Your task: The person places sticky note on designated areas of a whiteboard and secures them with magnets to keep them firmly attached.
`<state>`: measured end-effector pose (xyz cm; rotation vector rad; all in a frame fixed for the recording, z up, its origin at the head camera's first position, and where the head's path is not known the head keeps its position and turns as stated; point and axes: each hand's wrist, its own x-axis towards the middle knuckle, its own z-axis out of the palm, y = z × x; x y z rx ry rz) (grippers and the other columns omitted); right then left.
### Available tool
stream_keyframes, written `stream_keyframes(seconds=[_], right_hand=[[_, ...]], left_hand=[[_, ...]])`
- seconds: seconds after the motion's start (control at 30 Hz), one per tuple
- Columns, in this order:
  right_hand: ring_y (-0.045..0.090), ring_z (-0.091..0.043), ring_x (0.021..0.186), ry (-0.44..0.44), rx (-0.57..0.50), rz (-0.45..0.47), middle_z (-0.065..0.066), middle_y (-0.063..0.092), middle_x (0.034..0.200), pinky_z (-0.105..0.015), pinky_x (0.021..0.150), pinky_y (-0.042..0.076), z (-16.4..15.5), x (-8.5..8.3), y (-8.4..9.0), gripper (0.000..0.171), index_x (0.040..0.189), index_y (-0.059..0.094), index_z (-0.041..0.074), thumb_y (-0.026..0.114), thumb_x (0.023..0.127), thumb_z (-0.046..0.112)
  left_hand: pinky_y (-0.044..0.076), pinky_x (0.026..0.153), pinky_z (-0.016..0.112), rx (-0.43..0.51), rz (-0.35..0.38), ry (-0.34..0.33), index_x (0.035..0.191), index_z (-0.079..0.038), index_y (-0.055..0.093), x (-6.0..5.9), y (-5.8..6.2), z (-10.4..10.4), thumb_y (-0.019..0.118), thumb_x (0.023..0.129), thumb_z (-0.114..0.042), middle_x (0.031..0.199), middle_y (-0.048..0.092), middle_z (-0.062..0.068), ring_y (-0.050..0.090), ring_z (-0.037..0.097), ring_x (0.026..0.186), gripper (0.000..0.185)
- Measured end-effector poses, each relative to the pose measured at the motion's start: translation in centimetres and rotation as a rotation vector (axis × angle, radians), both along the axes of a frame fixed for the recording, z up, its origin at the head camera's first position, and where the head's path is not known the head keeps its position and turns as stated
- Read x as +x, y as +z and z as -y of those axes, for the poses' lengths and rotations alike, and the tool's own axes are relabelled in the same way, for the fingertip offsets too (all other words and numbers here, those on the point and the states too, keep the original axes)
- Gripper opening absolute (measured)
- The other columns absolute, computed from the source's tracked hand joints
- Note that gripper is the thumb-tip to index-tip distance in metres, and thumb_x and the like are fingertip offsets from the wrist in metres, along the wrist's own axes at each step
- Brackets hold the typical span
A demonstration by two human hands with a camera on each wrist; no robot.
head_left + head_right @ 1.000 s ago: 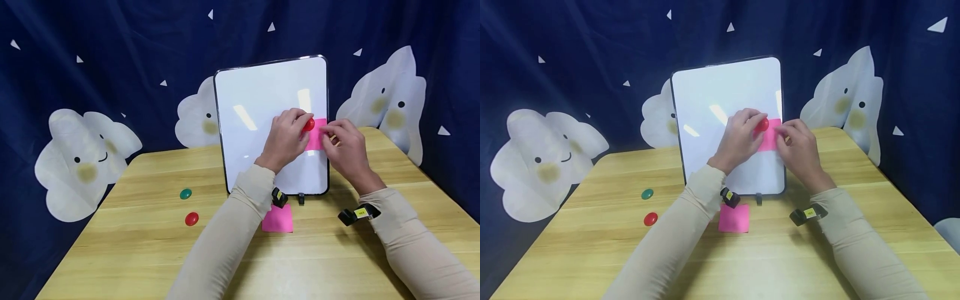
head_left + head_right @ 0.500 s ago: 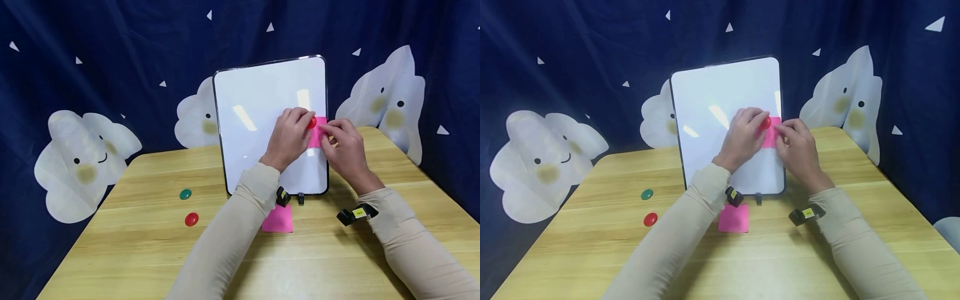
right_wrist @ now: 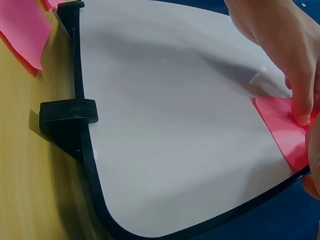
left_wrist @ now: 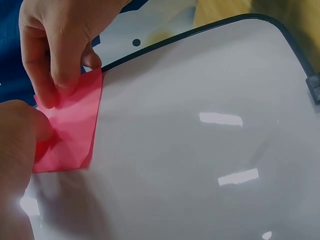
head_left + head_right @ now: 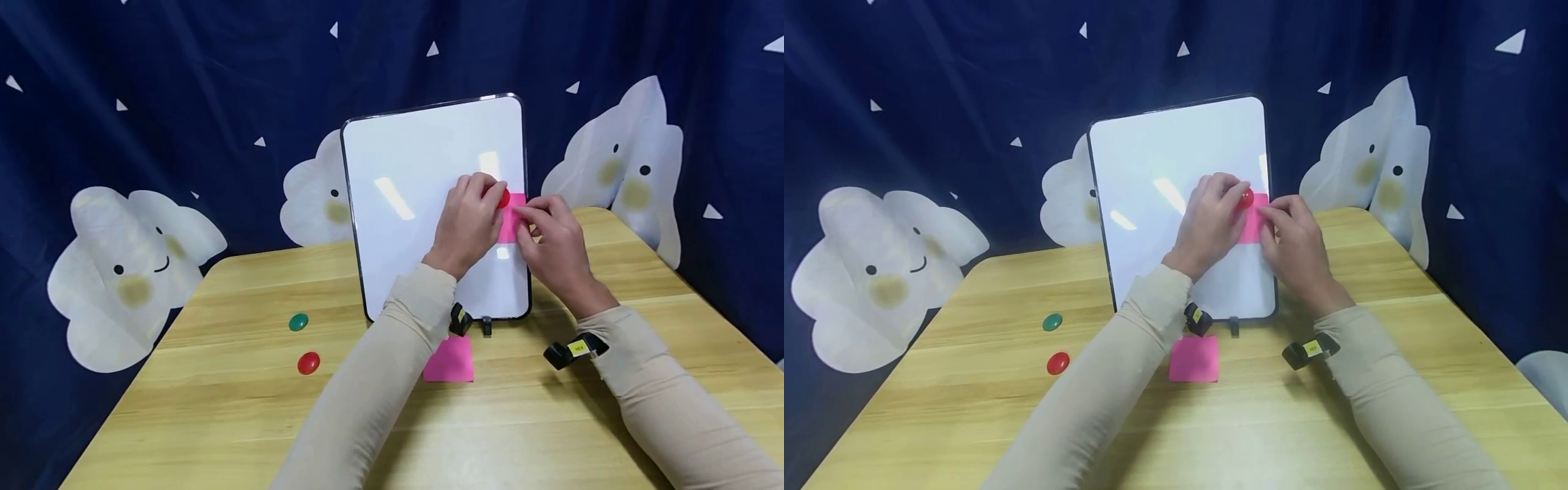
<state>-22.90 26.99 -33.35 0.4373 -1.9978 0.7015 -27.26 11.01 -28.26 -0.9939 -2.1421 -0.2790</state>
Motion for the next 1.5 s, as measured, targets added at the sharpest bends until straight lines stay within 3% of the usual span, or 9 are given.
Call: stream_keyframes(seconds=[0.17, 0.33, 0.47, 0.83, 1.17, 1.5], right_hand=[[0.059, -0.029, 0.09, -0.026, 0.011, -0.009, -0.02, 0.058, 0.108, -0.009, 0.08, 0.038, 0.3, 0.0, 0.1, 0.028, 0.114, 0.072, -0.007, 0.071, 0.085, -0.008], [0.058, -0.032, 0.096, -0.067, 0.029, -0.041, -0.02, 0.059, 0.109, -0.033, 0.08, 0.052, 0.7, -0.1, 0.3, 0.028, 0.114, 0.072, -0.007, 0.072, 0.086, -0.006], [0.057, -0.034, 0.1, -0.079, 0.038, -0.033, -0.021, 0.059, 0.109, -0.046, 0.081, 0.053, 0.9, -0.1, 0.3, 0.028, 0.115, 0.072, -0.007, 0.072, 0.087, -0.005], [0.058, -0.03, 0.09, -0.081, 0.036, 0.028, -0.023, 0.053, 0.108, -0.043, 0.073, 0.056, 1.3, 0.3, 0.1, 0.031, 0.118, 0.07, -0.007, 0.069, 0.088, -0.008], [0.062, -0.033, 0.087, -0.092, 0.024, 0.075, -0.024, 0.049, 0.109, -0.049, 0.076, 0.058, 1.0, 0.6, -0.1, 0.024, 0.112, 0.07, -0.008, 0.068, 0.088, -0.007], [0.06, -0.032, 0.093, -0.093, 0.006, 0.057, -0.025, 0.05, 0.109, -0.047, 0.075, 0.057, 0.9, 0.4, 0.0, 0.021, 0.11, 0.07, -0.008, 0.066, 0.089, -0.007]], left_hand=[[0.048, 0.089, 0.028, -0.016, -0.029, 0.011, 0.128, -0.007, 0.068, 0.1, 0.1, -0.1, 0.063, 0.096, -0.021, 0.119, 0.062, 0.008, 0.056, 0.022, 0.108, 0.036], [0.047, 0.09, 0.026, -0.052, -0.019, 0.026, 0.131, -0.009, 0.067, 0.1, 0.3, 0.0, 0.063, 0.096, -0.024, 0.123, 0.062, 0.007, 0.056, 0.021, 0.111, 0.038], [0.047, 0.091, 0.025, -0.063, -0.017, 0.029, 0.131, -0.009, 0.067, 0.0, 0.2, 0.1, 0.064, 0.095, -0.025, 0.125, 0.062, 0.006, 0.056, 0.021, 0.113, 0.039], [0.046, 0.095, 0.023, -0.079, 0.006, 0.014, 0.131, -0.009, 0.066, -0.2, 0.0, 0.3, 0.064, 0.096, -0.025, 0.128, 0.063, 0.006, 0.055, 0.02, 0.116, 0.038], [0.046, 0.093, 0.019, -0.025, 0.039, -0.044, 0.128, -0.012, 0.067, 0.2, -0.5, 1.0, 0.067, 0.093, -0.028, 0.125, 0.06, 0.008, 0.056, 0.021, 0.114, 0.038], [0.052, 0.076, 0.021, 0.0, 0.053, -0.083, 0.118, -0.013, 0.072, 1.3, -1.4, 4.9, 0.065, 0.094, -0.022, 0.119, 0.061, 0.006, 0.056, 0.017, 0.105, 0.027]])
